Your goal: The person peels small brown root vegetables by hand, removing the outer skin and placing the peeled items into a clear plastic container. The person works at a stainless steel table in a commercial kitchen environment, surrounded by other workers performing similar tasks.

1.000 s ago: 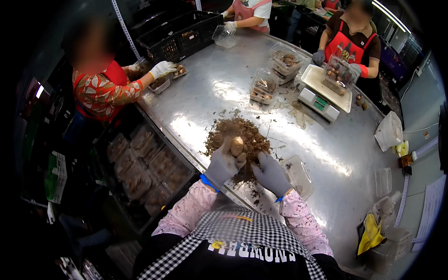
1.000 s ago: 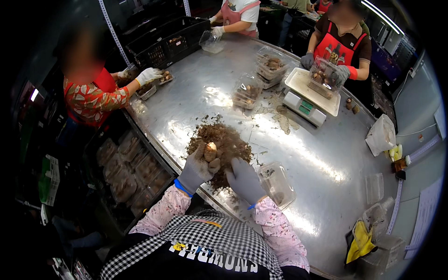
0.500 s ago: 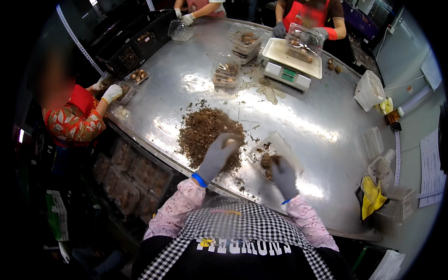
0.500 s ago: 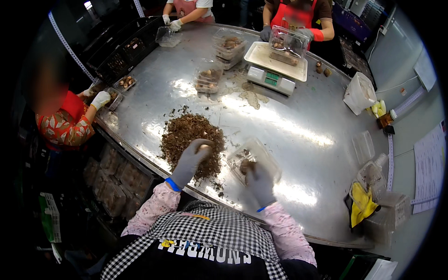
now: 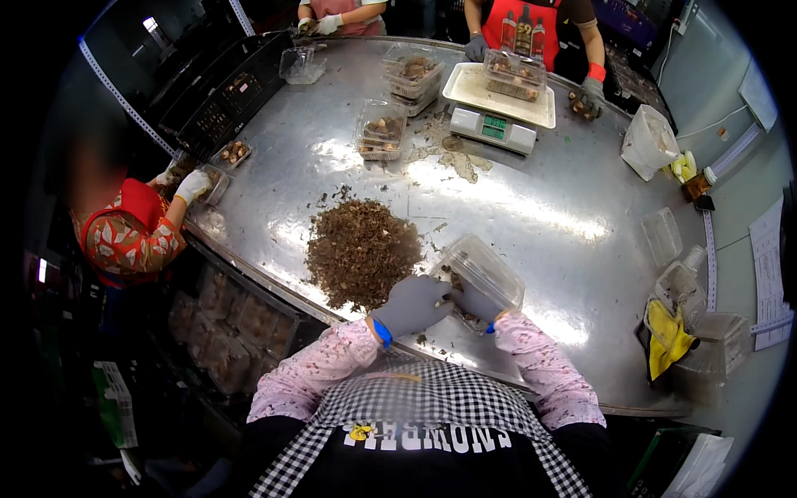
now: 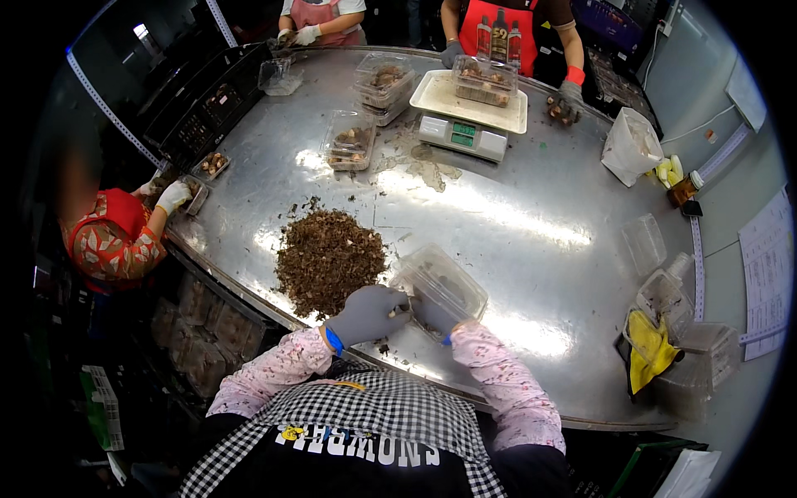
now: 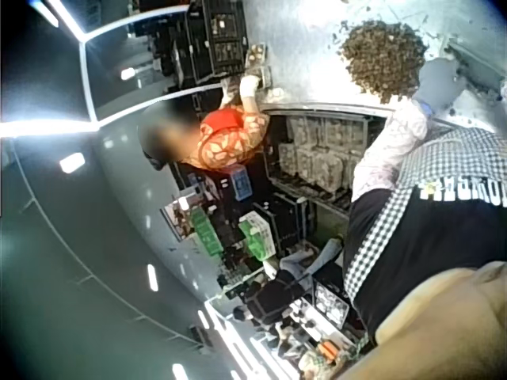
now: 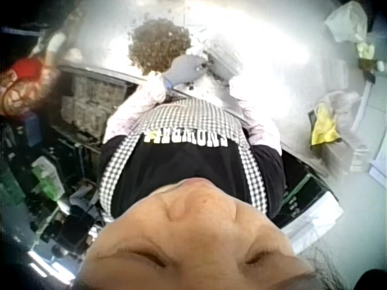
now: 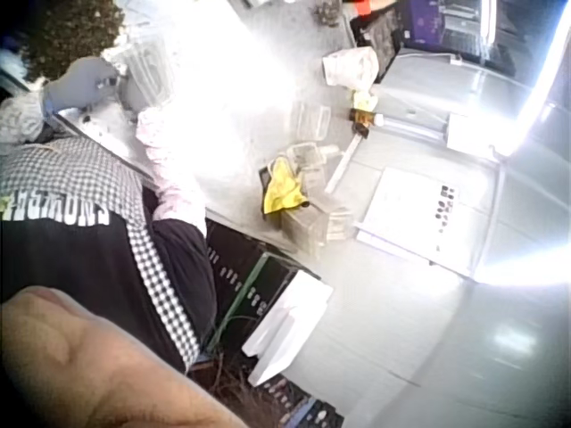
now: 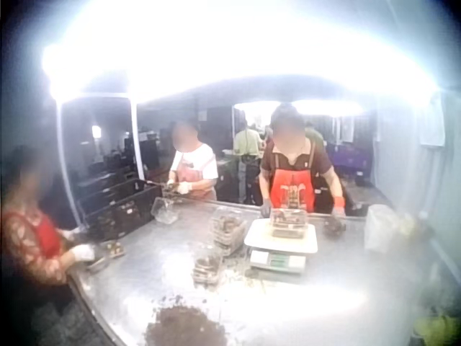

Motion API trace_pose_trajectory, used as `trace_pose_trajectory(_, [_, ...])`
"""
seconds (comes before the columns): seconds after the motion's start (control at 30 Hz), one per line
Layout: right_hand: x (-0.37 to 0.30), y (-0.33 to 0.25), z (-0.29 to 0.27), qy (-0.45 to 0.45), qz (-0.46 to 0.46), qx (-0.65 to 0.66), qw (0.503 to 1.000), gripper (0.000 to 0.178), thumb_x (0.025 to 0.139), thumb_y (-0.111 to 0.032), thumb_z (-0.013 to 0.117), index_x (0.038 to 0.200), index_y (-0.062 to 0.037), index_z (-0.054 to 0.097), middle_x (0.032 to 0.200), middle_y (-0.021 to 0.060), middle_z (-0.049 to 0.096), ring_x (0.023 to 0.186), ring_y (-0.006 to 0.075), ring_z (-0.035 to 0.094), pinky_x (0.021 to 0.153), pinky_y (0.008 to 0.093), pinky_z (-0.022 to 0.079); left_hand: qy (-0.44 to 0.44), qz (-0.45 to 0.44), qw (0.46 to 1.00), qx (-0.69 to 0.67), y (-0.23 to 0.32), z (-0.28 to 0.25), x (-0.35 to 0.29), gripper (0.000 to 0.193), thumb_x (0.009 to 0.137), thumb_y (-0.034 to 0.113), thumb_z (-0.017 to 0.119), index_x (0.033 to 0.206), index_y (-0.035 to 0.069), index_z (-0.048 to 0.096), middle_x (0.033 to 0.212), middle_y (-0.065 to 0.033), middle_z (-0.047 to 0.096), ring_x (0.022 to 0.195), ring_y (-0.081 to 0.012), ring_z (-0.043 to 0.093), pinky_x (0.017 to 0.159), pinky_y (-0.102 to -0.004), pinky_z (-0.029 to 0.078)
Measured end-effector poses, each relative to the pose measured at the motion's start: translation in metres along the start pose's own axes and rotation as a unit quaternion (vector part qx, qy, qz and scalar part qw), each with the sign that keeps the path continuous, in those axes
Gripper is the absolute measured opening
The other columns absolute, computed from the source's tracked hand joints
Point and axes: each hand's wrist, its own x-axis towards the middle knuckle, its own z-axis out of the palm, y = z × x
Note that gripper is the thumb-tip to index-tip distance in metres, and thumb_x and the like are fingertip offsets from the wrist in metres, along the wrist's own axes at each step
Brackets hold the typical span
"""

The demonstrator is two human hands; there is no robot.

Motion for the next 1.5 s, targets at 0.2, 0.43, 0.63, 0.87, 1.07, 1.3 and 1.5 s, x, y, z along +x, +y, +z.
trace_pose_trajectory(0.2, [-0.012, 0.031, -0.062, -0.140, 0.103, 0.421, 0.890, 0.045, 0.083, -0.010, 0.056, 0.127, -0.0059, 0.053, 0.116, 0.0158, 0.058, 0.093, 0.0253, 0.063, 0.084, 0.0393, 0.051, 0.004, 0.156, 0.980, 0.126, 0.019, 0.009, -0.017, 0.035, 0.082, 0.020, 0.060, 0.116, 0.010, 0.058, 0.112, -0.0093, 0.059, 0.077, -0.0295, 0.064, 0.064, -0.0399, 0.053])
trace_pose_trajectory(0.43, [-0.036, 0.017, -0.037, -0.182, -0.125, -0.088, 0.971, 0.038, 0.079, -0.023, 0.065, 0.117, -0.0174, 0.061, 0.112, 0.0106, 0.057, 0.099, 0.0318, 0.058, 0.083, 0.0426, 0.051, 0.057, 0.138, 0.978, 0.146, -0.006, 0.061, -0.003, 0.023, 0.083, 0.022, 0.060, 0.102, 0.009, 0.060, 0.096, -0.0072, 0.058, 0.079, -0.0270, 0.060, 0.066, -0.0390, 0.050])
trace_pose_trajectory(0.63, [-0.013, 0.015, -0.030, -0.249, -0.115, -0.068, 0.959, 0.032, 0.079, -0.028, 0.066, 0.110, -0.0212, 0.065, 0.108, 0.0097, 0.059, 0.097, 0.0302, 0.061, 0.080, 0.0405, 0.053, 0.102, 0.137, 0.980, 0.106, -0.009, 0.057, -0.003, 0.018, 0.082, 0.026, 0.062, 0.094, 0.012, 0.063, 0.089, -0.0052, 0.059, 0.078, -0.0263, 0.060, 0.067, -0.0382, 0.049])
trace_pose_trajectory(0.87, [0.011, 0.044, -0.053, -0.166, -0.056, 0.277, 0.945, 0.042, 0.080, -0.029, 0.068, 0.116, -0.0091, 0.062, 0.104, 0.0109, 0.064, 0.096, 0.0244, 0.063, 0.083, 0.0347, 0.053, 0.192, 0.091, 0.967, -0.137, -0.019, 0.039, -0.002, 0.021, 0.084, 0.023, 0.065, 0.100, 0.010, 0.066, 0.095, -0.0074, 0.064, 0.083, -0.0219, 0.063, 0.072, -0.0351, 0.051])
trace_pose_trajectory(1.07, [0.023, 0.053, -0.124, 0.134, -0.074, 0.741, 0.653, 0.060, 0.086, -0.039, 0.069, 0.132, -0.0081, 0.046, 0.113, 0.0092, 0.057, 0.099, 0.0252, 0.063, 0.068, 0.0344, 0.059, 0.113, -0.129, 0.686, -0.707, -0.015, -0.001, -0.016, 0.015, 0.092, 0.021, 0.063, 0.101, 0.009, 0.064, 0.085, -0.0032, 0.063, 0.069, -0.0119, 0.059, 0.065, -0.0255, 0.051])
trace_pose_trajectory(1.3, [0.017, 0.063, -0.110, 0.124, -0.108, 0.889, 0.427, 0.055, 0.093, -0.042, 0.058, 0.139, -0.0176, 0.041, 0.122, 0.0108, 0.057, 0.111, 0.0337, 0.058, 0.070, 0.0415, 0.056, 0.165, -0.320, 0.297, -0.884, -0.071, 0.051, -0.022, 0.023, 0.097, 0.021, 0.055, 0.114, 0.005, 0.054, 0.081, -0.0011, 0.054, 0.069, -0.0096, 0.053, 0.066, -0.0233, 0.049])
trace_pose_trajectory(1.5, [-0.020, 0.072, -0.098, 0.191, -0.046, 0.908, 0.371, 0.051, 0.093, -0.046, 0.057, 0.136, -0.0219, 0.044, 0.114, 0.0061, 0.057, 0.104, 0.0288, 0.059, 0.065, 0.0367, 0.054, 0.138, -0.101, 0.587, -0.791, -0.045, -0.006, -0.011, 0.040, 0.100, 0.039, 0.047, 0.116, 0.002, 0.051, 0.085, -0.0008, 0.053, 0.066, -0.0077, 0.051, 0.063, -0.0213, 0.049])
